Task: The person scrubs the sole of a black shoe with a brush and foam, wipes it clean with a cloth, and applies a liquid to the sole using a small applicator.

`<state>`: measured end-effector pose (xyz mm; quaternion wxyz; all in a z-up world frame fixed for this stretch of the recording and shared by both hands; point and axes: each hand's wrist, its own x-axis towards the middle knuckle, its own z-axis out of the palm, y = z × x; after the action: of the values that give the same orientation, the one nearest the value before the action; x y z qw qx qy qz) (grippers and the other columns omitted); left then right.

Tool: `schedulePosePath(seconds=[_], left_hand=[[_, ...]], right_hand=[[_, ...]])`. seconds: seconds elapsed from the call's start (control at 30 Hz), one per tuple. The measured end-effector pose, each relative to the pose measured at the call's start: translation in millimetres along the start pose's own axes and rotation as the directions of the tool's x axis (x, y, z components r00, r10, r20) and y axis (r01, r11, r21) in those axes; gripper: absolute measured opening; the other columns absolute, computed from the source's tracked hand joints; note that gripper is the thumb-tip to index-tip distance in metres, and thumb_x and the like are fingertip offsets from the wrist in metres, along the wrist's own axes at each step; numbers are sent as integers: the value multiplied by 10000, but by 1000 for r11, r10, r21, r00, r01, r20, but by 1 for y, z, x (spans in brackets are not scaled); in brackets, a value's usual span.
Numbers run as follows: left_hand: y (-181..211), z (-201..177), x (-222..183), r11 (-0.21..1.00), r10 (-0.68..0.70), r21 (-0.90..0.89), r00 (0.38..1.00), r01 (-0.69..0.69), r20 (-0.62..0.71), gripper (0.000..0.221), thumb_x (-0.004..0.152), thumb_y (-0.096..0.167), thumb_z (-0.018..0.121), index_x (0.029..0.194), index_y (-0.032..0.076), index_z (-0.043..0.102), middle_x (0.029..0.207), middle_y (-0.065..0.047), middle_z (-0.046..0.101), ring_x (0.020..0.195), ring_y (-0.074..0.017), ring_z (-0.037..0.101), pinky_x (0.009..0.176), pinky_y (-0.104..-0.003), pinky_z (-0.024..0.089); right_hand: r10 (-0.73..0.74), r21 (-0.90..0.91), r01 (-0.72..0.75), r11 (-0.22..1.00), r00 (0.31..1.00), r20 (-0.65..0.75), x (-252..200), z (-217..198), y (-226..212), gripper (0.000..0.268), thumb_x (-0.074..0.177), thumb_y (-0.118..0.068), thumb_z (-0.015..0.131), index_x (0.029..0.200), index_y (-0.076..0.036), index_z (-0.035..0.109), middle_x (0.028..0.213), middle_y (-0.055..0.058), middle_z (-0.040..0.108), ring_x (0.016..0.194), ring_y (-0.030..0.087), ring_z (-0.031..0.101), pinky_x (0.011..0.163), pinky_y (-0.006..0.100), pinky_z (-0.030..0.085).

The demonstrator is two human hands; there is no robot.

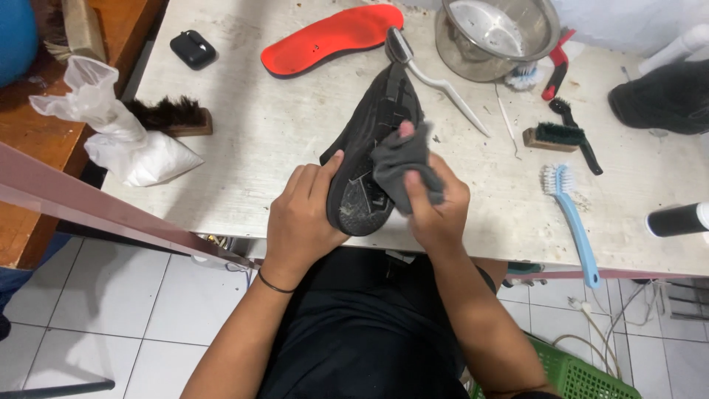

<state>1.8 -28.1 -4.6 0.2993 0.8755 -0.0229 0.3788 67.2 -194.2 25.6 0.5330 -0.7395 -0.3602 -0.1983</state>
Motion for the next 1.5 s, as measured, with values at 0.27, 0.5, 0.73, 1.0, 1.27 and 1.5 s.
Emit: schedulePosePath(seconds=[0.27,0.5,0.73,1.0,1.27,1.5], left_hand=[[10,-17,10,1000,-10,20,999,9,44,463,741,239,811,1132,5,732,743,-76,592,731,-231,595,552,-334,573],[-2,-4,1,999,-35,-8,998,36,46,603,728,311,863,1225,12,696,778,-102,632,751,-241,622,591,-359,595],[-18,10,-8,999,-19,43,999,17,39,494,731,342,838,1092,40,689,753,-57,576,723,-207,579,566,-297,559],[-15,2,-4,999,-47,0,994,47,99,430,690,340,870,917,42,658,718,-56,534,708,-218,574,557,-335,546],[-11,0,-3,998,-52,26,995,50,91,447,707,372,860,923,50,637,731,-45,533,728,-200,582,608,-308,567],[-13,0,-4,999,-44,20,996,43,72,393,766,360,836,922,69,622,739,-35,515,724,-199,573,608,-287,555]], right_hand=[[-123,13,122,992,975,188,-15,27,-1,370,958,-263,738,1317,-177,720,1626,204,396,1567,457,207,1284,623,84],[-125,49,118,992,972,196,-20,2,28,373,948,-80,583,1283,-144,734,1507,206,547,1479,412,388,1253,578,255],[-249,-43,251,967,968,30,-9,27,3,316,942,25,613,1225,-82,706,1433,191,610,1410,391,512,1176,517,371],[-439,38,439,898,886,151,-24,10,13,178,987,-191,669,1023,-112,824,1253,172,732,1268,528,609,1040,582,457],[74,-157,-115,981,967,-246,-21,-9,39,94,917,-133,796,884,-72,733,774,92,713,783,307,738,767,392,558],[-201,8,201,980,978,61,-16,28,14,291,733,-159,828,1023,-162,808,980,92,633,858,337,696,783,424,545]])
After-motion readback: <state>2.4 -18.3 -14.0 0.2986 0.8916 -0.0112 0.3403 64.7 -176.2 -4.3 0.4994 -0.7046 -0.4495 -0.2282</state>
